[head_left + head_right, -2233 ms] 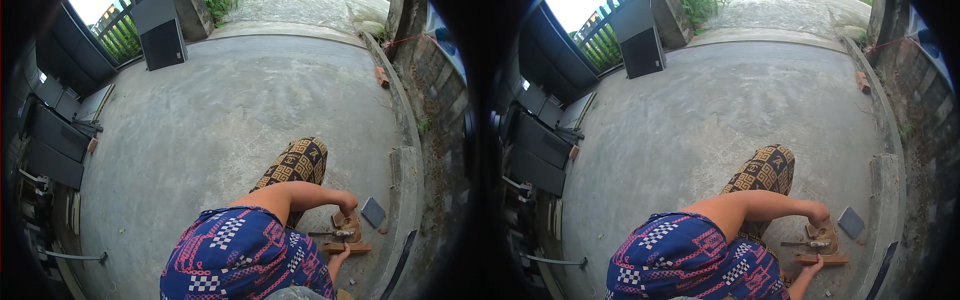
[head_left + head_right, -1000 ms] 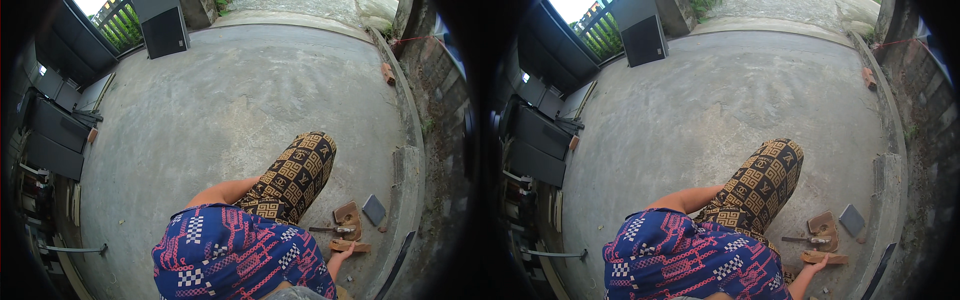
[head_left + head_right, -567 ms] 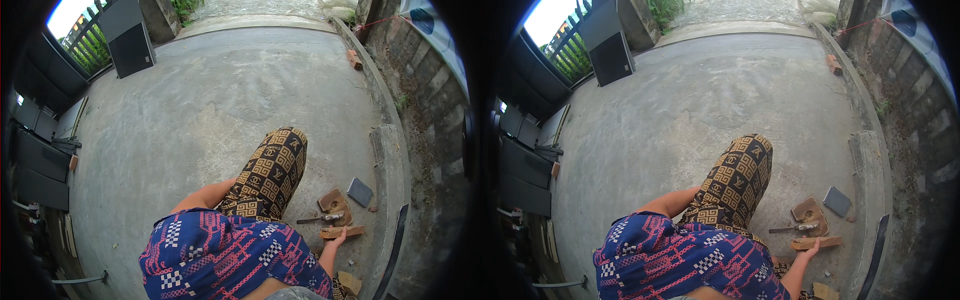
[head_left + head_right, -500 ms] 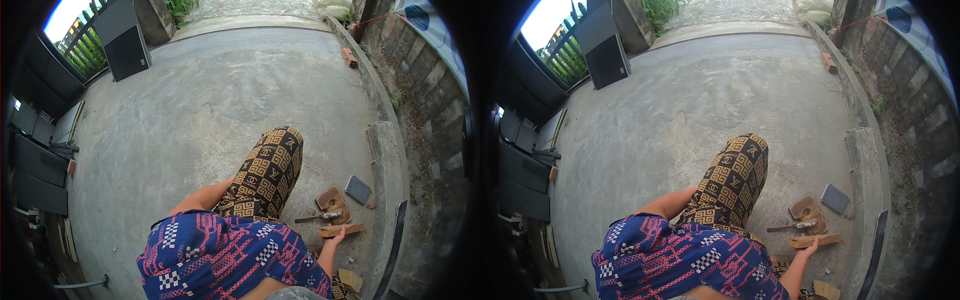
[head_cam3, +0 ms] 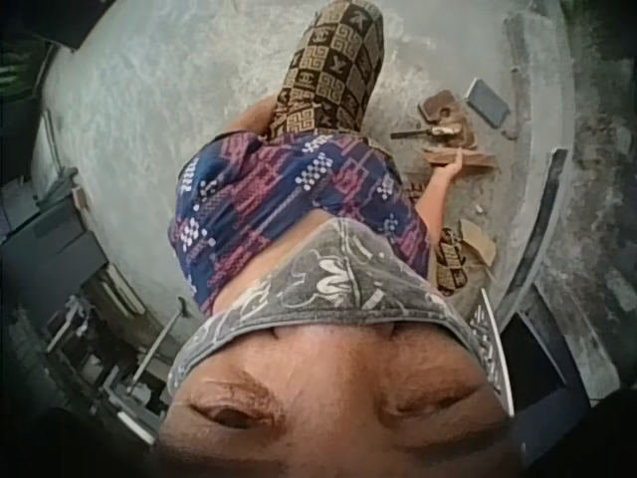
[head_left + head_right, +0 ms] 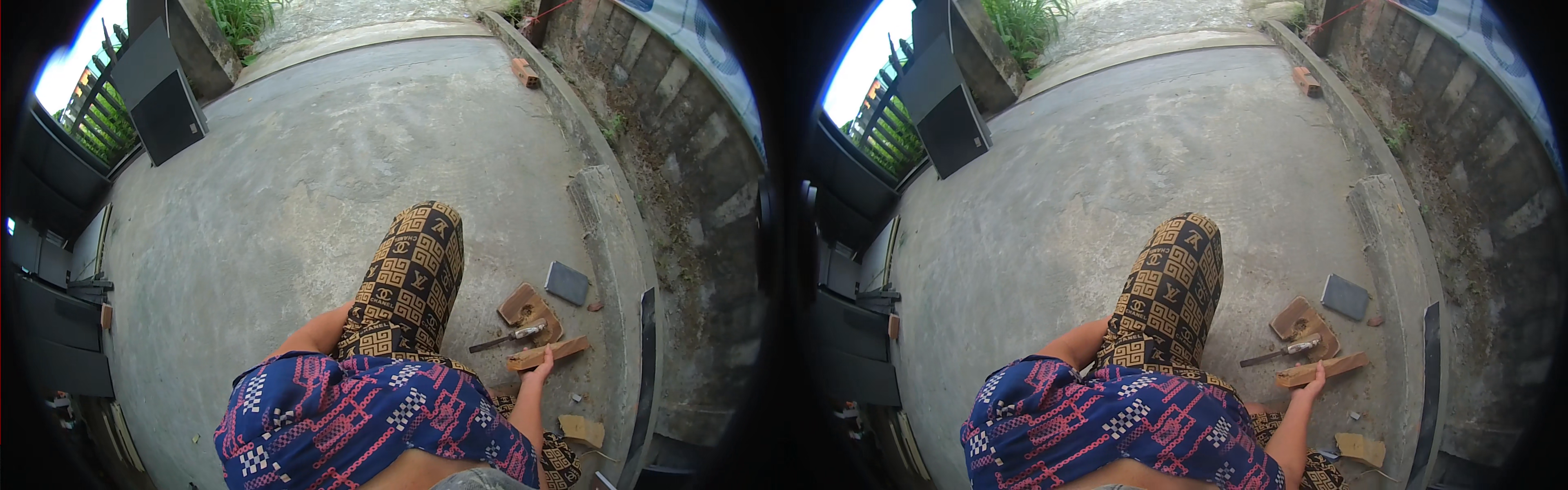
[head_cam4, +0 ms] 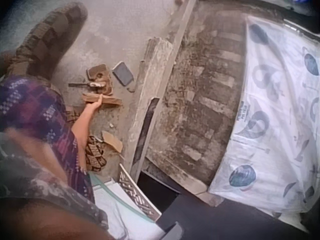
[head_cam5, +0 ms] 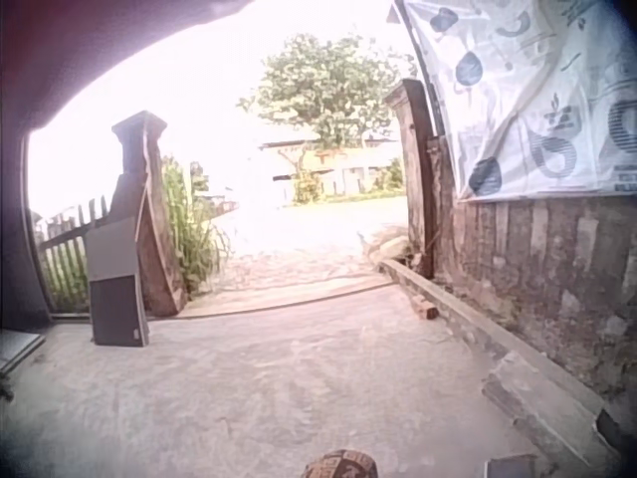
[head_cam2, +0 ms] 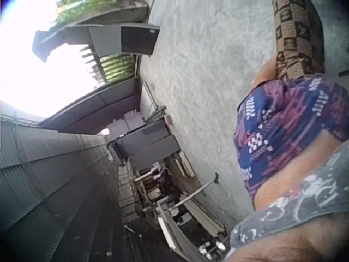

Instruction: Chiseling a piece of wood held in the lap.

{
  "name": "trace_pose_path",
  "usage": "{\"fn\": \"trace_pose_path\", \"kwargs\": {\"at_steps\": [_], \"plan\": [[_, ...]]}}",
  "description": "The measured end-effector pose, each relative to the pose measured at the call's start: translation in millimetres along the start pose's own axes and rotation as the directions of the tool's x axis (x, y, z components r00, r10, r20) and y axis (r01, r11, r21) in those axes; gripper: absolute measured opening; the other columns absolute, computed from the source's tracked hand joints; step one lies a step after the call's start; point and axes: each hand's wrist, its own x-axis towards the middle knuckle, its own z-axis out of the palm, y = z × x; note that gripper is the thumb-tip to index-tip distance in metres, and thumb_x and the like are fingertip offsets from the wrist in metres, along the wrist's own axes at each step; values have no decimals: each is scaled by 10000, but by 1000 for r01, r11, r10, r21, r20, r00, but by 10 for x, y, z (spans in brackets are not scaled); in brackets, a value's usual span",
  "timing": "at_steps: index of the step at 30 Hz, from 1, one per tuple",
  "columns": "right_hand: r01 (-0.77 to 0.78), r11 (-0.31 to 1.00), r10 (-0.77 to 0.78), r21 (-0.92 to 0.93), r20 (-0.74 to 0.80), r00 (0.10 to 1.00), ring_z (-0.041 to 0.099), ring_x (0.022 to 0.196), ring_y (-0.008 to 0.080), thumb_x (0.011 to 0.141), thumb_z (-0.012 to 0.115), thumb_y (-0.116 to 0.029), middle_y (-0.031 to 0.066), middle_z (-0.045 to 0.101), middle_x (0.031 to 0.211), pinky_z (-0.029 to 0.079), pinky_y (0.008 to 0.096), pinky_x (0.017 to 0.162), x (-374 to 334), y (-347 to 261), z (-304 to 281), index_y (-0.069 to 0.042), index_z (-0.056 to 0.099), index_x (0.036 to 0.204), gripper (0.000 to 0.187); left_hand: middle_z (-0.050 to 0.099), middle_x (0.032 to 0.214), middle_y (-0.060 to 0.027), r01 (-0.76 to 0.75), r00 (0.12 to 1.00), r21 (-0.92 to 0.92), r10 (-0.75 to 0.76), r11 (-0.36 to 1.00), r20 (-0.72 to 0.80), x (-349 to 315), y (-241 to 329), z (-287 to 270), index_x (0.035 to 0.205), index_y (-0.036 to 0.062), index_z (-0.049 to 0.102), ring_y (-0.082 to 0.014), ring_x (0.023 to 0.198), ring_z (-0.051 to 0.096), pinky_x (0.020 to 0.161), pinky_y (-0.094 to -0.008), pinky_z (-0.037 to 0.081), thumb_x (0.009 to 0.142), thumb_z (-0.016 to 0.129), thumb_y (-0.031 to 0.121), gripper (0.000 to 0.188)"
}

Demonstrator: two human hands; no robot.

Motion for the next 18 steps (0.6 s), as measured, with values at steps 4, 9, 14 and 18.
{"fn": "trace_pose_path", "kwargs": {"at_steps": [4,9,14,18], "plan": [[22,1000,-22,-11,-16,1000,560,962,352,759,714,-361,134,508,1164,467,526,848,47,15,-51,-106,468,1295,643,686,933,-131,-10,998,13,9,1000,65,271,138,174,1071,15,659,-237,797,643,640,-392,521,844,656,381,430],[39,999,-39,-12,-34,999,561,984,358,764,715,-358,147,504,1188,461,519,869,-15,32,4,-93,455,1320,668,686,927,-130,-29,994,22,26,999,110,530,295,305,1067,13,659,-234,791,643,636,-388,520,845,656,374,425],[35,999,-34,31,-26,999,565,949,348,766,718,-349,138,509,1181,473,505,838,-2,9,4,-98,462,1303,645,685,921,-129,-47,992,5,46,999,118,668,389,391,1063,10,660,-230,784,642,632,-384,519,846,657,368,419],[19,1000,-18,25,-8,1000,562,931,336,762,723,-358,132,508,1173,476,497,823,1,27,-44,-101,467,1292,643,685,916,-128,-54,994,-7,54,999,100,699,426,379,1060,8,660,-228,779,641,629,-381,519,846,657,363,414]]}}
